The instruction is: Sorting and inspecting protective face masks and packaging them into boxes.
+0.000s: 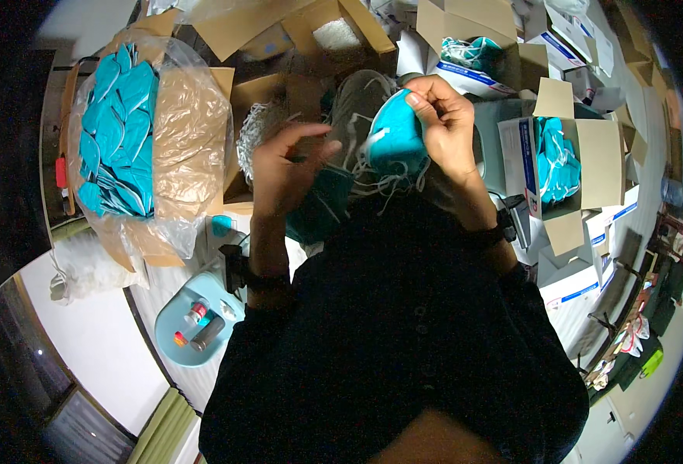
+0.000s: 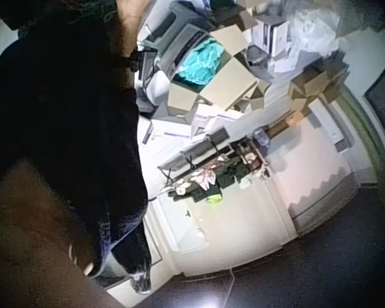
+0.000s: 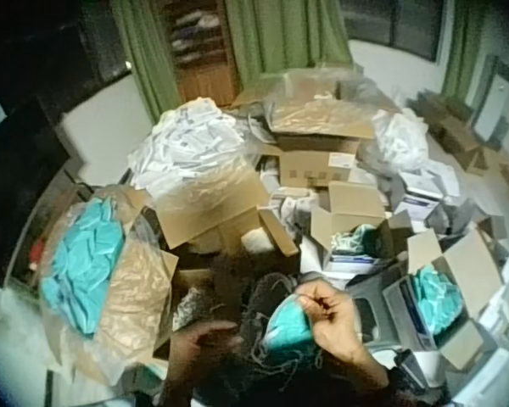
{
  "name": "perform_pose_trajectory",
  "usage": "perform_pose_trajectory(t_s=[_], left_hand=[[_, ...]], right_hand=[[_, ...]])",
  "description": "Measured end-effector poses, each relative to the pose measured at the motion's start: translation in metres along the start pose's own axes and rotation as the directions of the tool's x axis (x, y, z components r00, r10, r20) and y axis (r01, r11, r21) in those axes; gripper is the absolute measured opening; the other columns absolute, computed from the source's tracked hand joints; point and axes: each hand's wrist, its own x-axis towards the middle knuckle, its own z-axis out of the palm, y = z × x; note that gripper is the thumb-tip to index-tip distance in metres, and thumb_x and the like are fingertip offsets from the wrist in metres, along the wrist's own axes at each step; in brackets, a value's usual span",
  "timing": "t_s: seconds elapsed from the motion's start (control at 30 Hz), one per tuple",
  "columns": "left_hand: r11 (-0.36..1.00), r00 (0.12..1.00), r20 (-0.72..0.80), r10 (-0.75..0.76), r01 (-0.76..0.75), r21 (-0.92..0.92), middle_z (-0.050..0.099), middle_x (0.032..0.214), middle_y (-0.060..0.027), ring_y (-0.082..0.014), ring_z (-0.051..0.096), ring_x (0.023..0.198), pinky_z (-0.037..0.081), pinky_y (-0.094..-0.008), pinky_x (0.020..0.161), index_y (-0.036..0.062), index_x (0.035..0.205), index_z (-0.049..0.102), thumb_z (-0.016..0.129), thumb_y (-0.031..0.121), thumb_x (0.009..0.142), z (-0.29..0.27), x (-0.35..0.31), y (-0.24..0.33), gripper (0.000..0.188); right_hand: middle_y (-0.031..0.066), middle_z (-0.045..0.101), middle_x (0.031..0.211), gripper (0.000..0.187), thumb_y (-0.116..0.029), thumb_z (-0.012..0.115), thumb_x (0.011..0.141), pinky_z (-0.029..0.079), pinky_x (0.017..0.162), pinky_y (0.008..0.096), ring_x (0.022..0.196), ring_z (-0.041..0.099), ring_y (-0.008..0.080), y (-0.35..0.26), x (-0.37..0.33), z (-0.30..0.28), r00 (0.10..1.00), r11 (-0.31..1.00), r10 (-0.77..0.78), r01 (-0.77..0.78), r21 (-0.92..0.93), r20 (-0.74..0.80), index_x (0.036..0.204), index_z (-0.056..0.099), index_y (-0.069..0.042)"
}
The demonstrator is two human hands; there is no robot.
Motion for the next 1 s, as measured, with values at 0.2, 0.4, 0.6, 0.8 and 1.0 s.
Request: perform_pose_trajectory(t_s=[0.2, 0.4, 0.6, 0.8, 1.0], left_hand=[[0.996, 0.975, 0.207, -0.078, 0.067, 0.059, 0.066, 0.079, -0.0117, -0.0184, 0.064, 0.070, 0.049, -0.0307, 0.063, 0.0045, 0.084, 0.066, 0.074, 0.020, 0.077, 0.031, 0.001, 0.009, 0.018], [0.979, 0.998, 0.018, 0.055, -0.057, 0.195, 0.065, 0.078, -0.0121, -0.0233, 0.064, 0.066, 0.048, -0.0335, 0.057, 0.0067, 0.079, 0.065, 0.074, 0.021, 0.076, 0.033, -0.005, -0.001, 0.017], [0.925, 0.939, 0.237, 0.250, -0.304, 0.230, 0.067, 0.085, -0.0088, -0.0242, 0.066, 0.071, 0.051, -0.0331, 0.058, 0.0121, 0.087, 0.067, 0.065, 0.030, 0.083, 0.037, -0.020, -0.005, 0.019], [0.834, 0.939, 0.106, 0.326, -0.339, 0.436, 0.066, 0.095, -0.0071, -0.0239, 0.066, 0.077, 0.053, -0.0342, 0.062, 0.0129, 0.097, 0.065, 0.066, 0.027, 0.084, 0.035, -0.034, 0.022, 0.019], [0.905, 0.920, -0.181, 0.347, -0.278, 0.321, 0.064, 0.089, -0.0106, -0.0262, 0.065, 0.078, 0.052, -0.0335, 0.063, 0.0069, 0.093, 0.063, 0.076, 0.018, 0.074, 0.036, -0.002, 0.029, 0.025]], right_hand=[[0.0015, 0.062, 0.079, 0.006, 0.001, 0.057, 0.087, 0.045, 0.070, 0.0221, 0.075, 0.055, 0.0068, 0.002, -0.006, 0.017, 0.997, 0.992, 0.026, -0.035, 0.118, 0.078, 0.092, 0.061, -0.001], [0.0029, 0.063, 0.081, 0.006, 0.001, 0.058, 0.087, 0.045, 0.071, 0.0236, 0.077, 0.056, 0.0079, -0.001, -0.004, 0.008, 0.988, 0.980, -0.126, 0.109, -0.169, -0.090, 0.089, 0.063, 0.000], [0.0034, 0.064, 0.082, 0.005, 0.000, 0.061, 0.085, 0.045, 0.071, 0.0232, 0.077, 0.057, 0.0085, 0.002, 0.000, 0.006, 0.942, 0.977, -0.213, 0.209, -0.040, -0.258, 0.089, 0.063, 0.001], [0.0034, 0.064, 0.083, 0.008, 0.002, 0.060, 0.085, 0.044, 0.071, 0.0217, 0.076, 0.057, 0.0082, 0.003, 0.002, 0.000, 0.972, 0.975, -0.085, 0.126, 0.183, -0.217, 0.093, 0.061, 0.001], [0.0029, 0.063, 0.083, 0.008, 0.004, 0.058, 0.086, 0.044, 0.070, 0.0210, 0.077, 0.056, 0.0076, 0.002, -0.004, 0.009, 0.996, 0.959, -0.052, 0.071, 0.275, -0.077, 0.093, 0.061, 0.001]])
